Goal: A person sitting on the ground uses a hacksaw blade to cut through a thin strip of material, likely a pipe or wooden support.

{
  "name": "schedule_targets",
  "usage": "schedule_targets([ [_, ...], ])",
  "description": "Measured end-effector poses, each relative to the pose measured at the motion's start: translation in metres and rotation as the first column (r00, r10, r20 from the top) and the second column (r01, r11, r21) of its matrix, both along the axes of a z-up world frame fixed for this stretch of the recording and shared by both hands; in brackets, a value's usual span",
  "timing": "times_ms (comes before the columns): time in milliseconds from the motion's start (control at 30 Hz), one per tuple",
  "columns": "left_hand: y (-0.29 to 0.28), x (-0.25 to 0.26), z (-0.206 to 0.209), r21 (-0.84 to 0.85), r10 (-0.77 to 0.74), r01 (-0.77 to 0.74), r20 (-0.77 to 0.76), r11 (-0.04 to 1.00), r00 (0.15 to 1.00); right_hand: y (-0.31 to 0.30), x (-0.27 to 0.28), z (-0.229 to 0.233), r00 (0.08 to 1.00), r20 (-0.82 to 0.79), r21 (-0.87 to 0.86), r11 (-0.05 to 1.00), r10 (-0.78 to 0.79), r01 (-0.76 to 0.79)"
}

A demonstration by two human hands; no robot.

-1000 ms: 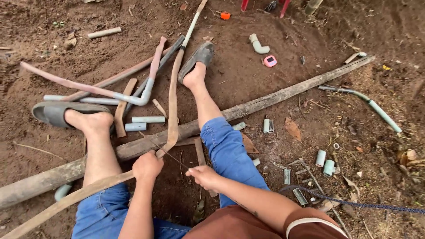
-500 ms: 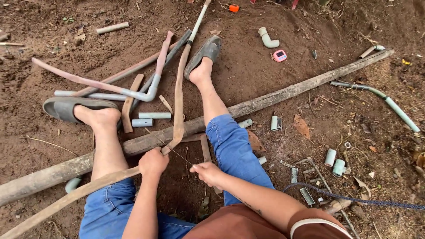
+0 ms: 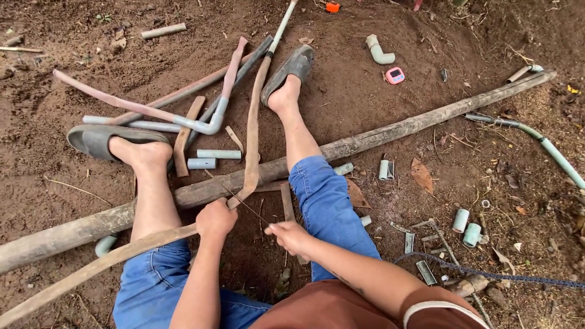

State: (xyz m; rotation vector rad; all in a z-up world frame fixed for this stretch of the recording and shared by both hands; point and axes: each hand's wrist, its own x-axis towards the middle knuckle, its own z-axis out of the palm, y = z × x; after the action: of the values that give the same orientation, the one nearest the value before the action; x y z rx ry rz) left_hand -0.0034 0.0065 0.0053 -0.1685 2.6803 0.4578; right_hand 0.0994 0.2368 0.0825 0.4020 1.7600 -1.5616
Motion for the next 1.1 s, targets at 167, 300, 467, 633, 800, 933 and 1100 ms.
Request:
schedule_targets([
  [167,-0.007,-0.001,0.002,0.032,0.004,-0.005,0.039,0.999,0.999,-0.025,-0.026,-0.018,1.0,-0.001,-0.068,0.998,0.014,-0.014],
  [300,-0.005,0.0,0.005,0.033,0.008,-0.008,0.019,0.999,1.0,-0.006,0.004,-0.012,1.0,0.013,-0.049,0.999,0.01,-0.01],
  [467,0.001,0.002,0.005,0.007,-0.018,0.018,0.008,1.0,1.0,0.01,0.018,-0.02,1.0,0.027,-0.039,0.999,0.007,-0.006],
  [633,-0.001,0.005,0.009,0.003,-0.005,0.005,0.016,1.0,1.0,-0.022,-0.02,-0.026,1.0,-0.008,-0.075,0.997,-0.026,0.025],
  [800,-0.004,0.002,0.01,0.019,-0.012,0.012,0.016,1.0,1.0,-0.01,-0.001,-0.014,1.0,0.012,-0.064,0.998,-0.027,0.027],
  [933,0.0,0.003,0.001,0.02,-0.039,0.039,0.006,0.999,0.999,0.011,0.013,-0.028,0.999,0.044,-0.087,0.996,-0.012,0.016],
  [1100,-0.001,0.002,0.006,0.012,-0.022,0.021,0.033,1.0,0.999,-0.022,-0.025,-0.032,1.0,-0.011,-0.092,0.996,-0.013,0.012],
])
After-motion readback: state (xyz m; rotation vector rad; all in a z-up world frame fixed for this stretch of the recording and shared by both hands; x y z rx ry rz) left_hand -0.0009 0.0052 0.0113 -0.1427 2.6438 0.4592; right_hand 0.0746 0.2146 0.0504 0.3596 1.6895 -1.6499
